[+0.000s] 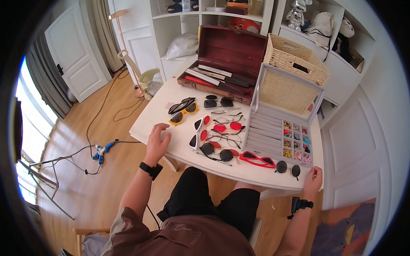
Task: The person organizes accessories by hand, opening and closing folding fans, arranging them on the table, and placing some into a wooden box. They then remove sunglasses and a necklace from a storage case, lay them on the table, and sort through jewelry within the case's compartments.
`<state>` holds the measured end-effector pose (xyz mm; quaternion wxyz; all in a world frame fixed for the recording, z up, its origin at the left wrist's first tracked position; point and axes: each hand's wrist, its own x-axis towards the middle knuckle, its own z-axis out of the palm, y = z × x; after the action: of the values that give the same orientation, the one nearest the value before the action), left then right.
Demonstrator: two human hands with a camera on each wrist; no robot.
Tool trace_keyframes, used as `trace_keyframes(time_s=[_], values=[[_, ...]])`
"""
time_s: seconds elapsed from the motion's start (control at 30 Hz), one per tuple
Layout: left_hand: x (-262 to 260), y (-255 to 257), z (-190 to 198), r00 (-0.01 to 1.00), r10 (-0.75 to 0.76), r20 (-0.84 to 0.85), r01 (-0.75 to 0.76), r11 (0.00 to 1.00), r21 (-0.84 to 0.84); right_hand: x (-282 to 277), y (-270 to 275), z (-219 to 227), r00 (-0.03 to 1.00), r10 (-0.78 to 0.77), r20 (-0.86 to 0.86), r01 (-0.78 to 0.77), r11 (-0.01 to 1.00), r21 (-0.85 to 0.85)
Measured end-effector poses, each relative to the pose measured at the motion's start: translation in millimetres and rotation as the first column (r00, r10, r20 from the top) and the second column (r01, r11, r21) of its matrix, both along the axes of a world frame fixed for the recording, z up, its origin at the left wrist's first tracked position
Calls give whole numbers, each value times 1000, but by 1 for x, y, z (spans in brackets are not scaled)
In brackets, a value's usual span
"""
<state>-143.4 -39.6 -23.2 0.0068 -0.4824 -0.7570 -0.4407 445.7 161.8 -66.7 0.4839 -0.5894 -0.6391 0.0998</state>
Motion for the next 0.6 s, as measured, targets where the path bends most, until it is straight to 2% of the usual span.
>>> trace_keyframes(time_s=[0.1, 0.17, 0.2, 0.27, 0.4, 0.5, 0.6], values=[[-5, 13, 6, 992, -80, 102, 70, 992, 100, -2, 1, 1, 998, -20, 53, 17, 998, 63], [-5, 23, 8, 996, -81, -42, 81, 997, 12, -2, 0, 1, 999, -35, 4, 35, 999, 12], [-3, 27, 8, 996, -81, -41, 82, 997, 14, -1, 1, -1, 999, -36, 4, 36, 999, 13], [3, 34, 9, 991, -47, -125, 35, 995, -97, -1, 1, -1, 999, -34, 11, 33, 999, 37], [7, 43, 5, 987, -35, -154, 19, 995, -102, -4, 0, 0, 998, -58, 23, 57, 998, 37], [9, 46, 5, 983, -7, -182, -16, 992, -127, -4, 0, 1, 997, -77, -8, 77, 996, -33], [8, 46, 5, 985, -2, -172, -19, 993, -120, -6, -2, 4, 997, -72, 25, 71, 997, 32]])
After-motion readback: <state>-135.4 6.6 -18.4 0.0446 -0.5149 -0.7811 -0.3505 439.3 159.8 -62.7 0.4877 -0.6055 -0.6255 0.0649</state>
